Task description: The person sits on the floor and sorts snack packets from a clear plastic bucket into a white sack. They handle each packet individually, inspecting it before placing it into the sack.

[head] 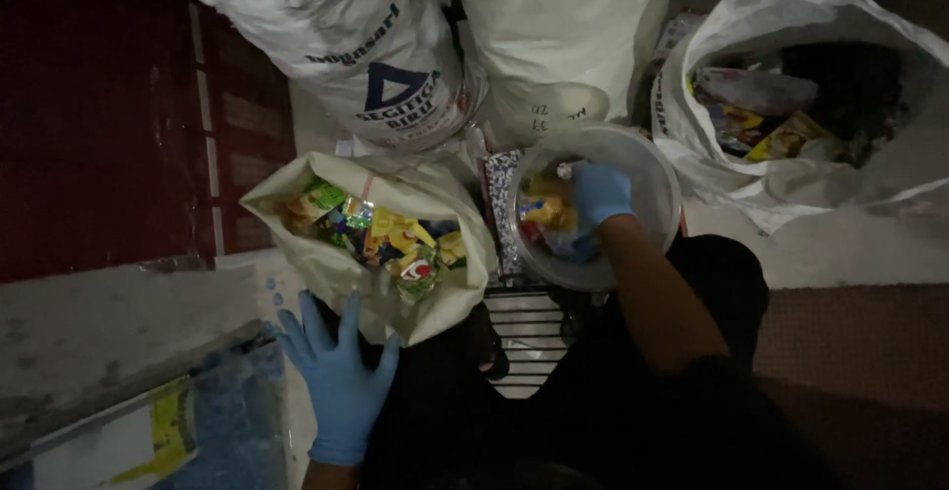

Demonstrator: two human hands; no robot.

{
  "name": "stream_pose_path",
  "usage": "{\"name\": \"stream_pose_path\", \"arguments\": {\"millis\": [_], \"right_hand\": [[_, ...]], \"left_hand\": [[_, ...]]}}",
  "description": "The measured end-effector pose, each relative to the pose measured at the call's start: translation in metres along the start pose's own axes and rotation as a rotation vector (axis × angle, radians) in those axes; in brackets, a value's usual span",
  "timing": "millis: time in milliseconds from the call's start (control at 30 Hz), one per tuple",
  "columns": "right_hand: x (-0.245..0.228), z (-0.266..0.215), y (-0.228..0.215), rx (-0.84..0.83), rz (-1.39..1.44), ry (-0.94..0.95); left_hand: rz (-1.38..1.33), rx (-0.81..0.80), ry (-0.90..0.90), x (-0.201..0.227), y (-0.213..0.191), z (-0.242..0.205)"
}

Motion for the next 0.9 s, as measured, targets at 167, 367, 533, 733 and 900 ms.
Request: {"name": "stream_pose_path", "arguments": {"millis": [167, 367, 533, 733, 900], "right_hand": [[-0.025, -0.117, -0.089, 1.070, -0.277, -0.435], [0.010, -0.165, -0.097, 1.010, 0.225, -0.441], [0.047, -0.187, -0.050, 0.834, 0.889, -0.251], [-0.006, -0.247, -0.013, 0.434, 1.528, -0.141], [-0.069, -0.328, -0.030, 0.223, 1.468, -0.287]], "left_hand": [[0.041, 0.039, 0.054, 0.016, -0.006, 0.004], [-0.121, 0.015, 0.183, 0.057, -0.009, 0.007], [-0.467, -0.057, 0.300, 0.114, -0.035, 0.011], [-0.990, -0.452, 0.063, 0.138, 0.002, 0.022], [-1.125, -0.342, -0.158, 0.101, 0.087, 0.017]]}}
Point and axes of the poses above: each hand's wrist, its own z-axis towards the middle knuckle, its own y-axis out of the palm, x = y × z, the point moved 8 cm from there along z, towards the middle knuckle, and after that the axes turned 2 degrees about y, right-handed, at the moved point
